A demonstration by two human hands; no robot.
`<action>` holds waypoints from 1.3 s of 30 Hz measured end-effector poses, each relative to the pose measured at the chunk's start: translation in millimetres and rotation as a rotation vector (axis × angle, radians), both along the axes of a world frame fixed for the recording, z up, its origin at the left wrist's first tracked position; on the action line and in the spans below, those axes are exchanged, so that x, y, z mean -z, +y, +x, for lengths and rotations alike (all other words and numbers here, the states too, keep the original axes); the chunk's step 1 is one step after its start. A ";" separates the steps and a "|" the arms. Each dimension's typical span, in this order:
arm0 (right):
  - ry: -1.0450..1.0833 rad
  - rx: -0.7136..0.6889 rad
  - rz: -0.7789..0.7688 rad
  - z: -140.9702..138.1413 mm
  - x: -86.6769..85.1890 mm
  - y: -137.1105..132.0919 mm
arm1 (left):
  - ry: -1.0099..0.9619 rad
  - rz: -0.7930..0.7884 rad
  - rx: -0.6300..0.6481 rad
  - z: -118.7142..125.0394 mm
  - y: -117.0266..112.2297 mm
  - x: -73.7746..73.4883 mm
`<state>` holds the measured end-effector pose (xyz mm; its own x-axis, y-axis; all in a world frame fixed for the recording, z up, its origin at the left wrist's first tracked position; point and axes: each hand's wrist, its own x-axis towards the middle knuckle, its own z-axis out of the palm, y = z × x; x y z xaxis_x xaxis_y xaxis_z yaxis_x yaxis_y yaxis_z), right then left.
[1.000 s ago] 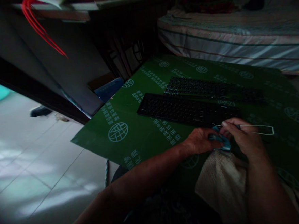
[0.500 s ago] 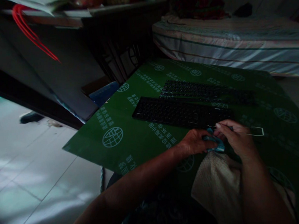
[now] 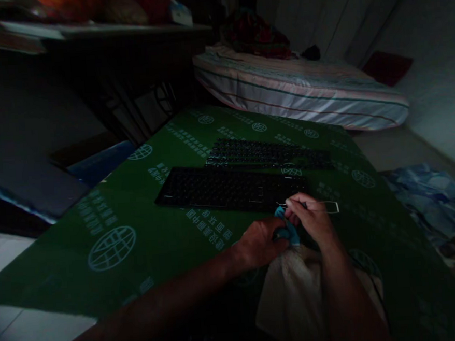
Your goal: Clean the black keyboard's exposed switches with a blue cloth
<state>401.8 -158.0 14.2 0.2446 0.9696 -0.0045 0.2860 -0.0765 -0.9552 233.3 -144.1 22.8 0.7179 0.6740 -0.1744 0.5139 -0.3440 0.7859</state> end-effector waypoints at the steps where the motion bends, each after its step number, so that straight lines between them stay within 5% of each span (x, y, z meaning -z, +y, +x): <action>1: 0.002 0.005 0.001 -0.6 -0.3 0.4 | -0.010 0.017 0.013 -1.9 0.1 0.1; 19: -0.055 0.032 -0.003 -10.1 -1.7 2.3 | -0.149 0.134 0.044 -18.7 2.3 12.7; 39: -0.106 0.038 -0.016 -11.5 -2.2 1.6 | -0.055 0.250 0.068 -20.2 -6.2 13.1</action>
